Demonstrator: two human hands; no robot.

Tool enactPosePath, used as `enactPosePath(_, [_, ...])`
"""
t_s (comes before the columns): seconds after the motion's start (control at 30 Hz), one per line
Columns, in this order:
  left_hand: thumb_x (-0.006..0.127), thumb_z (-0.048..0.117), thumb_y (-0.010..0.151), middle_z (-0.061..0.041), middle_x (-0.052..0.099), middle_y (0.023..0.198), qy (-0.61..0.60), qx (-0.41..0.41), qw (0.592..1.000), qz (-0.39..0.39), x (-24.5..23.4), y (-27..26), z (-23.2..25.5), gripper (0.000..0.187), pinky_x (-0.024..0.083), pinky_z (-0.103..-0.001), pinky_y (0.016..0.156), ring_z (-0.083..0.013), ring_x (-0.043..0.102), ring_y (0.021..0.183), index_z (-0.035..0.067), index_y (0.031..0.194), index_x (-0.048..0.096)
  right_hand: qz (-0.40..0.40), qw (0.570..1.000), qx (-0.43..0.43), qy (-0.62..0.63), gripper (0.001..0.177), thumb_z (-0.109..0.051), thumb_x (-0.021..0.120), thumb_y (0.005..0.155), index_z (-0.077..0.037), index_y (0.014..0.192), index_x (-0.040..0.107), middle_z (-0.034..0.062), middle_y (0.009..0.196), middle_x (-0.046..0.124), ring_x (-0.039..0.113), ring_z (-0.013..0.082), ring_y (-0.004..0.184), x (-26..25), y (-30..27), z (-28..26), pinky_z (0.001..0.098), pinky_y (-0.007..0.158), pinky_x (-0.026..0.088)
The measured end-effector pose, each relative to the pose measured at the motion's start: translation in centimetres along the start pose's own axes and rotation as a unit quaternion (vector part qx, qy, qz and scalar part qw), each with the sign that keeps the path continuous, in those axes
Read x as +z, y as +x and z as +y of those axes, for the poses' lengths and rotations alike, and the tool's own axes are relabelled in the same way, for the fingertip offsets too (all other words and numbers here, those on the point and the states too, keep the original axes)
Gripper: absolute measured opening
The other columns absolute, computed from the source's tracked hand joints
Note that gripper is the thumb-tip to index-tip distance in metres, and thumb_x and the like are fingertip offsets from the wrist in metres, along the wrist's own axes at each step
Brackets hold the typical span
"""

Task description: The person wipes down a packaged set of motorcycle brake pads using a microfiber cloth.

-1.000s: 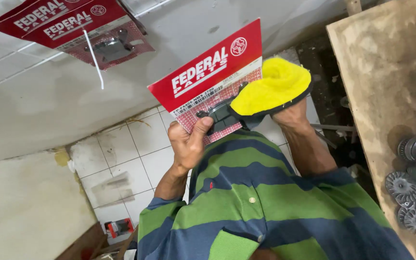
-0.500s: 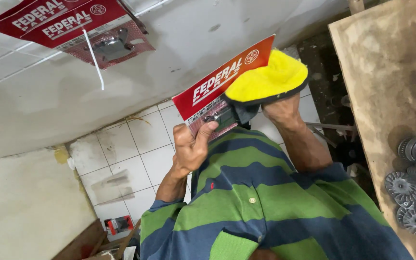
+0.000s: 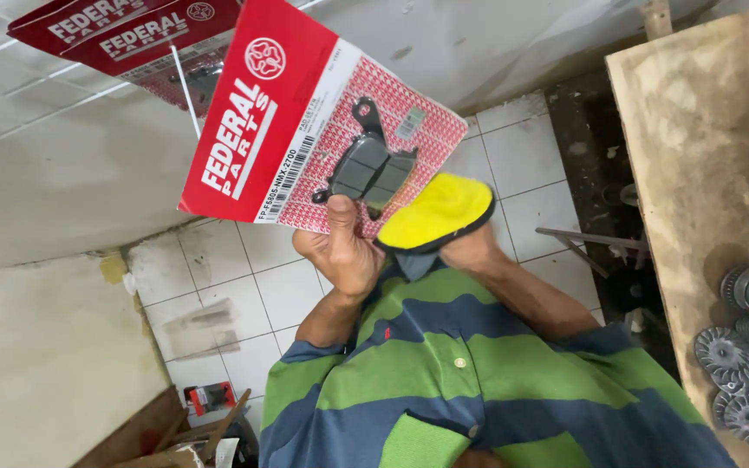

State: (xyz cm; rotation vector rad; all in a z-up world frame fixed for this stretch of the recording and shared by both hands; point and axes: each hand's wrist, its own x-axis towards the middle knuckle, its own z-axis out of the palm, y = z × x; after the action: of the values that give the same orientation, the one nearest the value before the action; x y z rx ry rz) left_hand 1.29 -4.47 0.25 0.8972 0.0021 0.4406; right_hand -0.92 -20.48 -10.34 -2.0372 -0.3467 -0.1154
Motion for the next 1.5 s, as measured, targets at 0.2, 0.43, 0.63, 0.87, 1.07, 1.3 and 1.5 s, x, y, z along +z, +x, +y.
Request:
enactPosePath(0.2, [0.072, 0.015, 0.106, -0.019, 0.070, 0.124, -0.039, 0.030, 0.998, 0.036, -0.1, -1.4, -2.7, 0.035, 0.055, -0.041, 0.104, -0.0255, 0.068, 0.112, -0.014, 0.123, 0.063, 0.124, 0.970, -0.028, 0.209, 0.038, 0.001, 0.072, 0.083, -0.006, 0.120, 0.068, 0.0116, 0.119, 0.071, 0.070, 0.0285, 0.110, -0.1, 0.9, -2.1, 0.0447, 0.099, 0.055])
enactPosePath(0.43, [0.071, 0.008, 0.115, -0.017, 0.072, 0.106, -0.148, -0.002, 0.988, -0.041, -8.7, -5.3, -7.0, 0.025, 0.055, -0.029, 0.073, -0.0168, 0.069, 0.086, -0.011, 0.130, 0.063, 0.155, 0.893, 0.069, 0.417, 0.019, 0.002, 0.067, 0.100, 0.004, 0.119, 0.067, 0.0105, 0.114, 0.073, 0.073, 0.0205, 0.104, -0.6, 0.8, -1.2, 0.0349, 0.095, 0.059])
enactPosePath(0.63, [0.075, 0.026, 0.100, -0.019, 0.059, 0.126, -0.239, -0.202, 0.940, -0.134, -11.5, -4.3, -6.7, 0.056, 0.049, -0.044, 0.086, -0.0291, 0.058, 0.105, -0.002, 0.142, 0.050, 0.171, 0.876, 0.041, 0.450, 0.022, 0.005, 0.058, 0.101, 0.004, 0.122, 0.065, 0.0112, 0.112, 0.073, 0.073, 0.0218, 0.102, -3.8, 2.6, 0.0, 0.0372, 0.094, 0.060])
enactPosePath(0.87, [0.080, 0.047, 0.083, -0.021, 0.044, 0.148, -0.330, -0.409, 0.825, -0.207, -7.0, 0.6, -3.1, 0.095, 0.042, -0.060, 0.101, -0.0435, 0.046, 0.127, 0.007, 0.156, 0.034, 0.052, 0.979, -0.021, 0.198, 0.037, 0.010, 0.059, 0.094, 0.003, 0.131, 0.062, 0.0133, 0.125, 0.071, 0.069, 0.0259, 0.116, -7.3, 3.0, 0.6, 0.0365, 0.106, 0.054])
enactPosePath(1.07, [0.084, 0.066, 0.068, -0.023, 0.031, 0.167, -0.402, -0.549, 0.688, -0.251, -3.9, 2.2, 0.4, 0.128, 0.036, -0.075, 0.114, -0.0558, 0.036, 0.146, 0.016, 0.168, 0.020, -0.017, 0.995, -0.071, 0.074, 0.046, 0.005, 0.070, 0.090, 0.000, 0.135, 0.059, 0.0138, 0.133, 0.068, 0.065, 0.0280, 0.125, -7.5, 2.8, -0.2, 0.0379, 0.114, 0.048])
enactPosePath(1.3, [0.092, 0.049, 0.067, -0.033, 0.031, 0.159, -0.356, -0.545, 0.712, -0.262, -3.8, 2.7, 0.6, 0.130, 0.033, -0.080, 0.111, -0.0630, 0.033, 0.144, 0.004, 0.166, 0.021, 0.029, 0.996, -0.036, 0.082, 0.046, 0.001, 0.076, 0.093, 0.000, 0.137, 0.062, 0.0131, 0.135, 0.068, 0.066, 0.0261, 0.125, -9.2, 3.8, -3.7, 0.0369, 0.114, 0.048])
enactPosePath(1.5, [0.088, 0.048, 0.070, -0.033, 0.040, 0.158, -0.384, -0.416, 0.794, -0.221, -4.2, 3.0, 0.4, 0.120, 0.042, -0.076, 0.110, -0.0593, 0.041, 0.140, -0.001, 0.162, 0.028, 0.090, 0.992, -0.034, -0.087, 0.049, -0.014, 0.084, 0.086, 0.000, 0.129, 0.066, 0.0155, 0.131, 0.068, 0.064, 0.0321, 0.125, -10.4, 4.0, -10.6, 0.0437, 0.116, 0.047])
